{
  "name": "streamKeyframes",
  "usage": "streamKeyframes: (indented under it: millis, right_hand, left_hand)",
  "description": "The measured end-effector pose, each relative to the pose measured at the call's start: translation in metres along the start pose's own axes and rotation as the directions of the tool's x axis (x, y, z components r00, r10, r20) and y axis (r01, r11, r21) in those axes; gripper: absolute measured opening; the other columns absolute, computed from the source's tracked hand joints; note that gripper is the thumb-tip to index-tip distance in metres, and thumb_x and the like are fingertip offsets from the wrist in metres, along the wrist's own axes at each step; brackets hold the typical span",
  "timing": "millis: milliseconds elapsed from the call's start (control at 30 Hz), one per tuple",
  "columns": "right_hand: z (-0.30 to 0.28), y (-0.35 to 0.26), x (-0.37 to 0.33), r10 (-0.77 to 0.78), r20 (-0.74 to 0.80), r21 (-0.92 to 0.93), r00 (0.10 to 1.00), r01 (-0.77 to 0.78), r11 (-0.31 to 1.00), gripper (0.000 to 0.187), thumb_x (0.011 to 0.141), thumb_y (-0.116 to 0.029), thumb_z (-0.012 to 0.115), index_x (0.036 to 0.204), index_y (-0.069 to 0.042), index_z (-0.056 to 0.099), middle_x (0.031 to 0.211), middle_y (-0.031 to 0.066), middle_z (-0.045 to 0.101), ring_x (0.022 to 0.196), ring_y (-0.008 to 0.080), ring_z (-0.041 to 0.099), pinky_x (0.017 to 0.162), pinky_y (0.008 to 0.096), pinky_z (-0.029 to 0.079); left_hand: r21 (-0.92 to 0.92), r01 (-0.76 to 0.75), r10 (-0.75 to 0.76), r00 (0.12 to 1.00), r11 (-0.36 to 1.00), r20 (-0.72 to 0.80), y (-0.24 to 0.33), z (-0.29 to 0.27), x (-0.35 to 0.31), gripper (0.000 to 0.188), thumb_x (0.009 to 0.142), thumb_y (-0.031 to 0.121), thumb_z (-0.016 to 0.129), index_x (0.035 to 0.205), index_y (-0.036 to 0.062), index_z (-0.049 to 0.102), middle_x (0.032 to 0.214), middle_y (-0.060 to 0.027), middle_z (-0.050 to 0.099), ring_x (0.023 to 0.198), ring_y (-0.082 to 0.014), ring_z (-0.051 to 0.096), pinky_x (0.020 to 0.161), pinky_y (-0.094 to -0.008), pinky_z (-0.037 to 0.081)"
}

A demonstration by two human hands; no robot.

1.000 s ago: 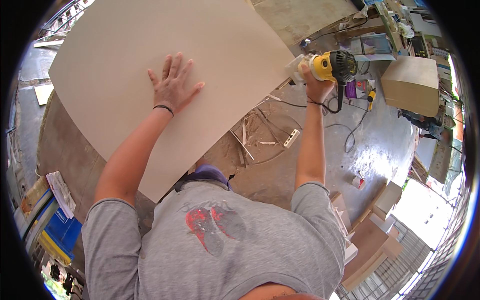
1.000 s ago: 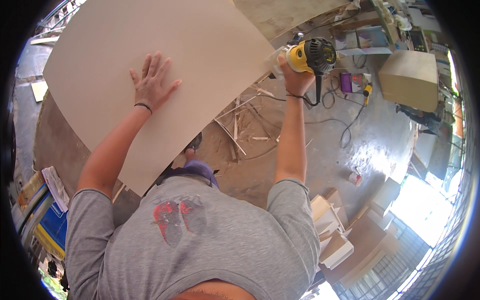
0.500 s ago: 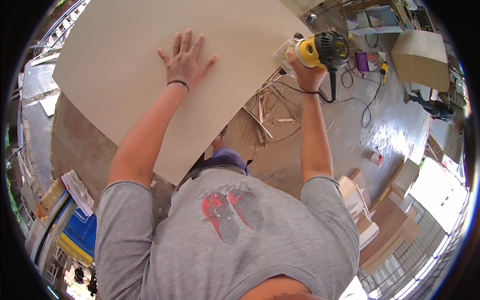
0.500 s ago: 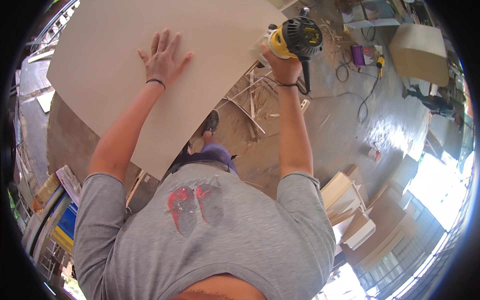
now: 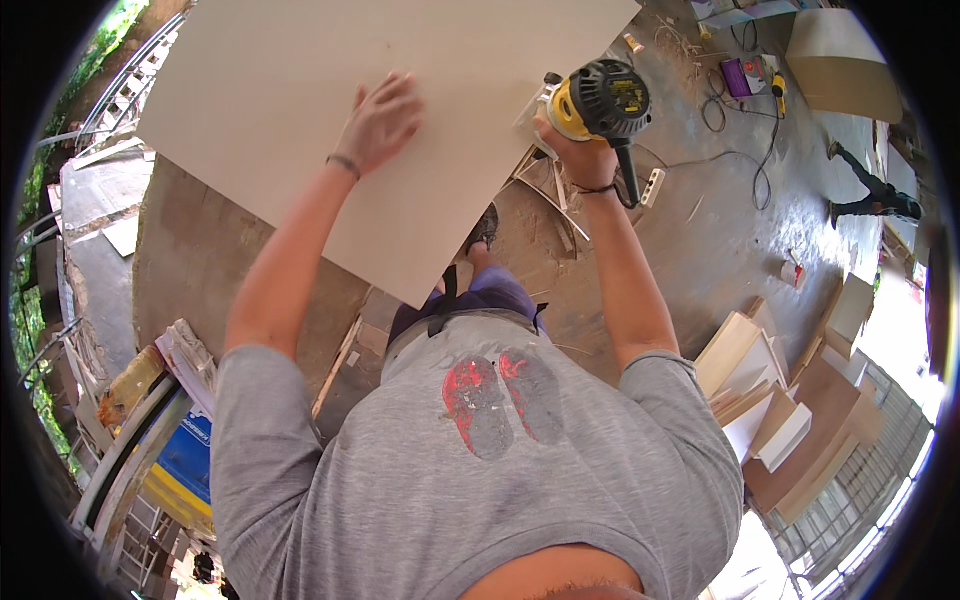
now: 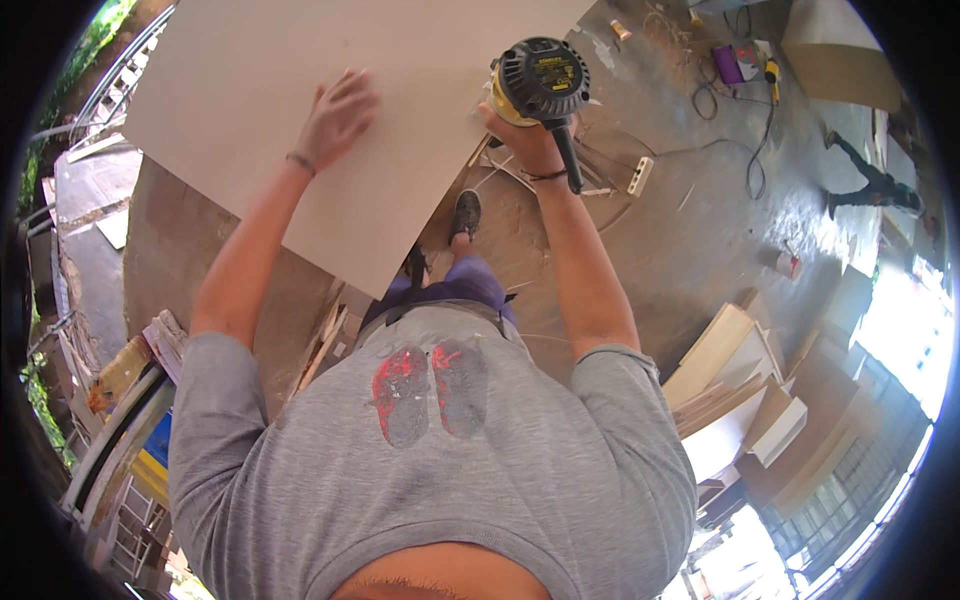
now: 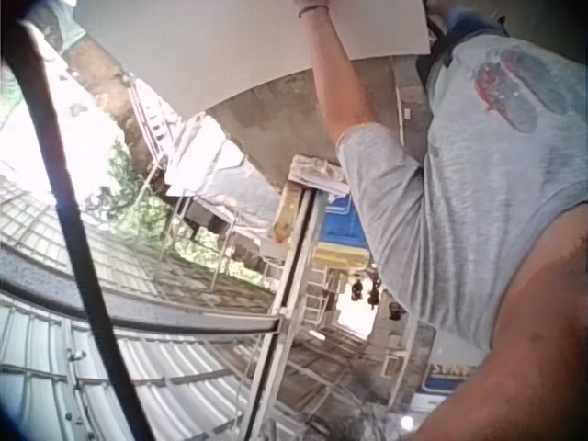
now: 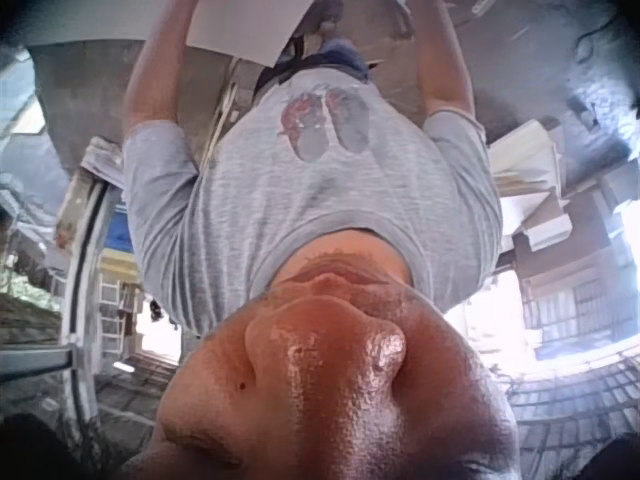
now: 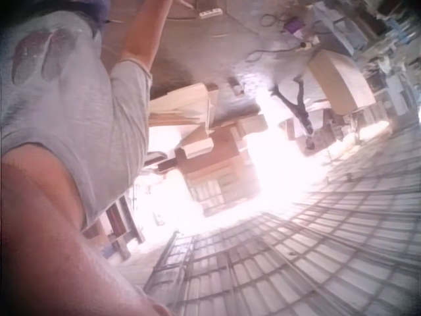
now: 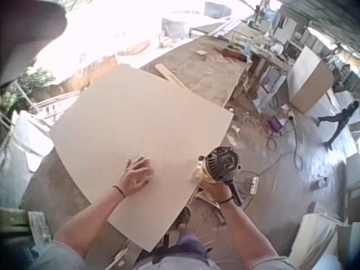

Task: The person shapes the edge of a wood panel using a router, then lifts and turns the panel to continue on another side.

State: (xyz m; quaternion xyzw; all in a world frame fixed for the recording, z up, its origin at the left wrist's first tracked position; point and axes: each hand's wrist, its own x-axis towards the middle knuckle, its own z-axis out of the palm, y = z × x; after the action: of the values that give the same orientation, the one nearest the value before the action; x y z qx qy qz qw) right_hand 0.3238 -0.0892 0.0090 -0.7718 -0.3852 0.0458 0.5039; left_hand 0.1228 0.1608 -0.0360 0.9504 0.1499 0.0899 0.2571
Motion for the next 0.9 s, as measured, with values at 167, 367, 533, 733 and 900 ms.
streamKeyframes:
  millis: [167,367,533,733,900]
  right_hand:
    - [0.018,-0.024,-0.042,0.018,0.007,0.055,1.000,-0.018,0.998,0.041,0.066,-0.031,0.082,0.099,-0.011,0.070,0.092,0.0056,0.071,0.083,0.0193,0.068,0.075,0.0335,0.054]
    - [0.042,-0.034,-0.102,0.060,0.052,0.048,0.997,-0.063,0.997,0.040,0.067,-0.034,0.082,0.097,-0.011,0.070,0.094,0.0059,0.070,0.086,0.0213,0.068,0.079,0.0347,0.054]
    - [0.062,-0.050,-0.147,0.048,0.065,0.036,0.997,-0.050,0.998,0.040,0.068,-0.034,0.082,0.097,-0.009,0.069,0.094,0.0061,0.071,0.086,0.0215,0.068,0.078,0.0343,0.054]
    - [0.076,-0.079,-0.194,0.010,0.167,-0.061,0.986,0.000,0.998,0.049,0.065,-0.027,0.086,0.103,-0.005,0.066,0.096,0.0055,0.070,0.088,0.0161,0.067,0.080,0.0292,0.053]
    - [0.093,-0.094,-0.243,-0.083,0.091,-0.087,0.992,0.091,0.992,0.069,0.064,-0.021,0.084,0.123,-0.002,0.054,0.112,0.0104,0.064,0.098,0.0187,0.065,0.086,0.0296,0.050]
  left_hand:
    - [0.064,0.041,-0.038,0.998,0.997,-0.043,0.014,-0.024,-0.112,0.035,0.089,0.028,0.057,0.121,0.0146,0.064,0.148,-0.0034,0.040,0.142,-0.0207,0.028,0.116,-0.0453,0.011]
    - [0.020,0.050,-0.048,0.997,0.999,-0.057,0.030,-0.019,-0.165,0.033,0.089,0.026,0.054,0.118,0.0131,0.065,0.146,-0.0044,0.043,0.141,-0.0209,0.030,0.116,-0.0472,0.006]
    - [-0.232,0.116,-0.119,0.993,0.966,0.004,0.028,-0.023,-0.162,0.035,0.093,0.022,0.049,0.125,0.0117,0.060,0.144,-0.0030,0.046,0.142,-0.0196,0.029,0.114,-0.0496,-0.003]
    - [-0.388,0.130,-0.124,0.991,0.913,0.039,0.015,-0.022,-0.159,0.038,0.093,0.021,0.048,0.127,0.0081,0.058,0.143,-0.0027,0.047,0.141,-0.0197,0.029,0.113,-0.0532,-0.007]
    - [-0.418,0.104,-0.096,0.995,0.902,0.040,0.011,-0.021,-0.156,0.038,0.093,0.020,0.049,0.127,0.0092,0.058,0.143,-0.0029,0.047,0.142,-0.0193,0.029,0.112,-0.0542,-0.009]
